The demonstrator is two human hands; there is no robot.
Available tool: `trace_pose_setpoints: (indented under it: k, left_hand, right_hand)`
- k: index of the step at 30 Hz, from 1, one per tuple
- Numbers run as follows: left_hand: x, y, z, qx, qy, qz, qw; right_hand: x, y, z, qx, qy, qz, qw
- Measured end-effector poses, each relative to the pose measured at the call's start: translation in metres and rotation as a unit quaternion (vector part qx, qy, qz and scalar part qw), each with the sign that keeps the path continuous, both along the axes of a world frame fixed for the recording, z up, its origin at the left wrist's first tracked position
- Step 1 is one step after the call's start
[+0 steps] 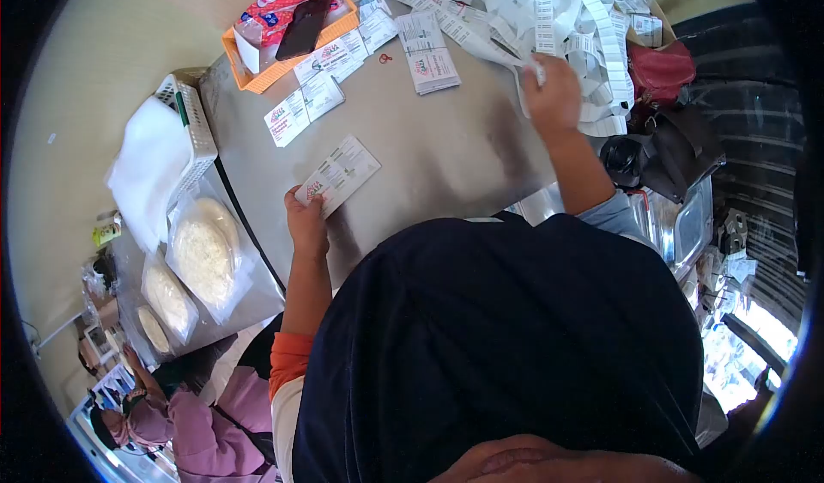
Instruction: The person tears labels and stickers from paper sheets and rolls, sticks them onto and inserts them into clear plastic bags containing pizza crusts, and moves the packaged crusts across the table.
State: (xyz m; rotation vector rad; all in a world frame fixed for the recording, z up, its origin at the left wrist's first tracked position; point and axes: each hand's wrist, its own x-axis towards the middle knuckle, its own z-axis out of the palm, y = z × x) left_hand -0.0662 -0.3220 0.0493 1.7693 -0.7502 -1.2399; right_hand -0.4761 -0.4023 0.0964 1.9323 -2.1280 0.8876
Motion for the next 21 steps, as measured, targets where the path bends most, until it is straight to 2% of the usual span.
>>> trace_pose_setpoints:
  k: [1, 3, 4, 6, 9, 10, 12, 13, 15, 16, 17, 19, 20, 21]
  left_hand:
    - [-0.004, -0.002, 0.007, 0.032, -0.112, -0.024, 0.993]
    - [-0.015, -0.006, 0.024, 0.092, -0.329, -0.068, 0.937]
    - [-0.015, -0.005, 0.019, 0.081, -0.405, -0.075, 0.908]
    - [-0.015, 0.001, 0.005, 0.060, -0.546, -0.085, 0.831]
    - [-0.024, -0.001, 0.022, -0.028, -0.606, -0.058, 0.793]
    - [-0.023, -0.003, 0.028, -0.071, -0.611, -0.075, 0.785]
    - [-0.023, -0.005, 0.041, -0.158, -0.614, -0.113, 0.765]
    - [-0.025, -0.005, 0.049, -0.126, -0.549, -0.127, 0.817]
    - [-0.033, -0.008, 0.063, -0.064, -0.403, -0.149, 0.901]
    - [-0.035, -0.009, 0.064, -0.030, -0.429, -0.175, 0.885]
    - [-0.038, -0.011, 0.067, -0.062, -0.378, -0.202, 0.901]
    - [-0.045, -0.015, 0.073, -0.123, -0.271, -0.251, 0.921]
    - [-0.050, -0.014, 0.075, -0.184, -0.334, -0.286, 0.879]
    - [-0.058, -0.014, 0.084, -0.158, -0.257, -0.295, 0.906]
  right_hand:
    - [-0.015, -0.003, -0.003, 0.023, 0.041, -0.074, 0.996]
    - [-0.031, -0.007, -0.008, 0.081, 0.061, -0.164, 0.981]
    - [-0.036, -0.009, -0.010, 0.110, 0.071, -0.206, 0.970]
    - [-0.042, -0.017, -0.019, 0.163, 0.080, -0.222, 0.958]
    - [-0.052, -0.030, -0.023, 0.248, 0.041, -0.188, 0.950]
    - [-0.050, -0.035, -0.020, 0.276, 0.019, -0.168, 0.946]
    - [-0.043, -0.039, -0.013, 0.238, 0.032, -0.175, 0.955]
    - [-0.039, -0.038, -0.011, 0.219, 0.039, -0.179, 0.958]
    - [-0.042, -0.039, -0.016, 0.196, -0.168, -0.114, 0.959]
    - [-0.042, -0.041, -0.017, 0.181, -0.269, -0.079, 0.943]
    - [-0.027, -0.039, -0.003, 0.190, -0.375, -0.033, 0.907]
    - [0.017, -0.026, 0.029, 0.203, -0.571, 0.060, 0.793]
    - [0.038, -0.018, 0.039, 0.245, -0.591, 0.103, 0.761]
    - [0.059, -0.010, 0.045, 0.286, -0.610, 0.147, 0.725]
